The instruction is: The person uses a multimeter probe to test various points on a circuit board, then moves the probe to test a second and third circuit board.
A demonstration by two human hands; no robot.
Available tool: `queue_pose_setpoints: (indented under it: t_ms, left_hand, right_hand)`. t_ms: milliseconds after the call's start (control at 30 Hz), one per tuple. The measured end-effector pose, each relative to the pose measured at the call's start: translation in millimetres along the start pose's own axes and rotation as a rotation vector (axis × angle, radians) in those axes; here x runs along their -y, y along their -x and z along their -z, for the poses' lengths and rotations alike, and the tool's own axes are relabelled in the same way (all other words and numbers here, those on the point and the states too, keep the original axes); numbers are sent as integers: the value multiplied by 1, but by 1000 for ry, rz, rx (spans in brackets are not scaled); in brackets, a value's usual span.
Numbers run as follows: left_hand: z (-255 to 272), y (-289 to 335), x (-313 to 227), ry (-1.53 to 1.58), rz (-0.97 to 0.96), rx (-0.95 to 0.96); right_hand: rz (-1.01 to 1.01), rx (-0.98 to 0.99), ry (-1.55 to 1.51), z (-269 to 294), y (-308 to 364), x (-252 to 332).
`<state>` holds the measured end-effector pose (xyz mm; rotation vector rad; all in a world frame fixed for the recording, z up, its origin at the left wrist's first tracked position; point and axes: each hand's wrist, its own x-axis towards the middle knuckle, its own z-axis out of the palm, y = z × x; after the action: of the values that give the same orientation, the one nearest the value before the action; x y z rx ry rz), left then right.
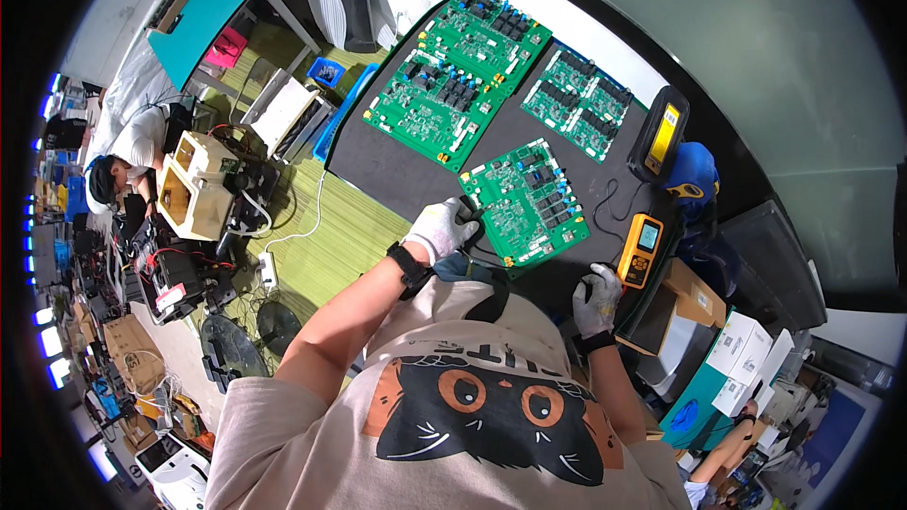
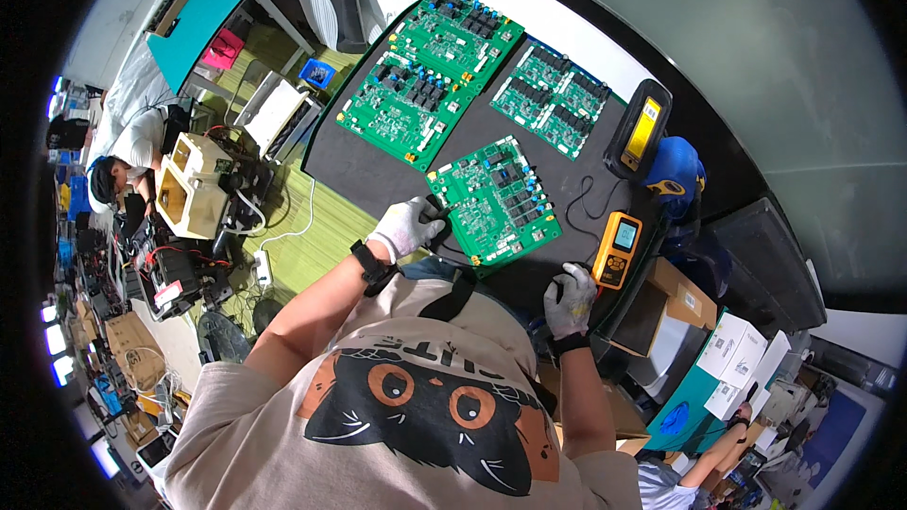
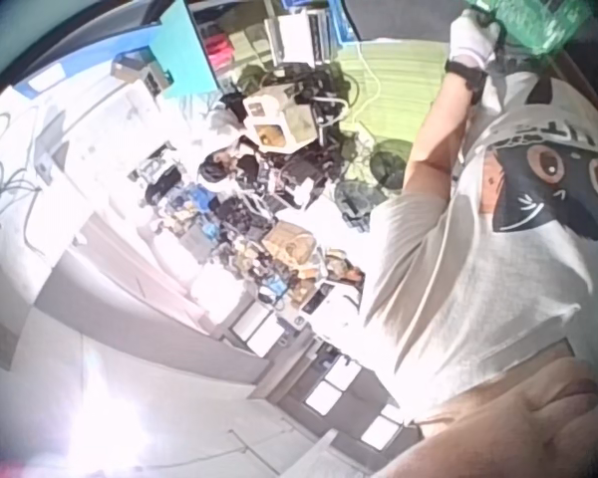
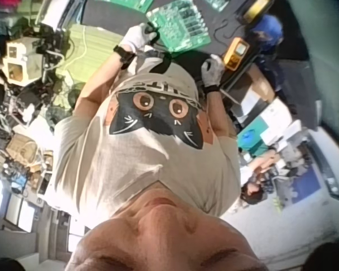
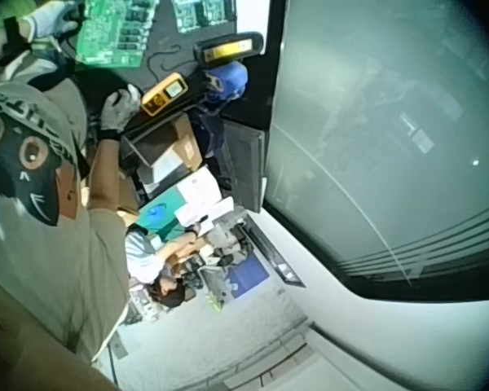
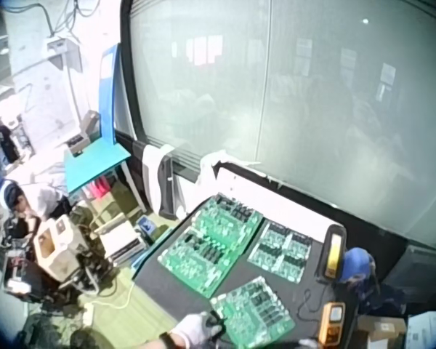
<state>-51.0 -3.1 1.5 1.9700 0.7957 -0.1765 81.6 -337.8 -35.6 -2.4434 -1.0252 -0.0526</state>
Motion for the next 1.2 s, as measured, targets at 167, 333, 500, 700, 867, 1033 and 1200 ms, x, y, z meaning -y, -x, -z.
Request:
queue_pose_setpoints:
  t_ms: [167,333,500,700,867,1033,1200]
  left_hand:
    - [-1,-2,4,25,29,26]
    - [-6,-9,12,105,-4,-23]
    - [-10,-12,14,82,-12,-15]
    - [-12,-9,8,14,-27,-62]
    - [-14,-6,2,-37,-37,-116]
    - [-17,-2,-4,-109,-29,-166]
    - [-23,2,-10,-142,5,-231]
  right_hand:
    - [47,-43,63,-3,0,2]
    - [76,-74,62,-3,-1,4]
    - [65,-62,49,0,-1,6]
    - [92,-73,38,3,-1,8]
    - [45,-82,-7,0,-3,4]
    - [23,-35,13,2,-2,3]
    - [39,-61,-2,3,-1,-1]
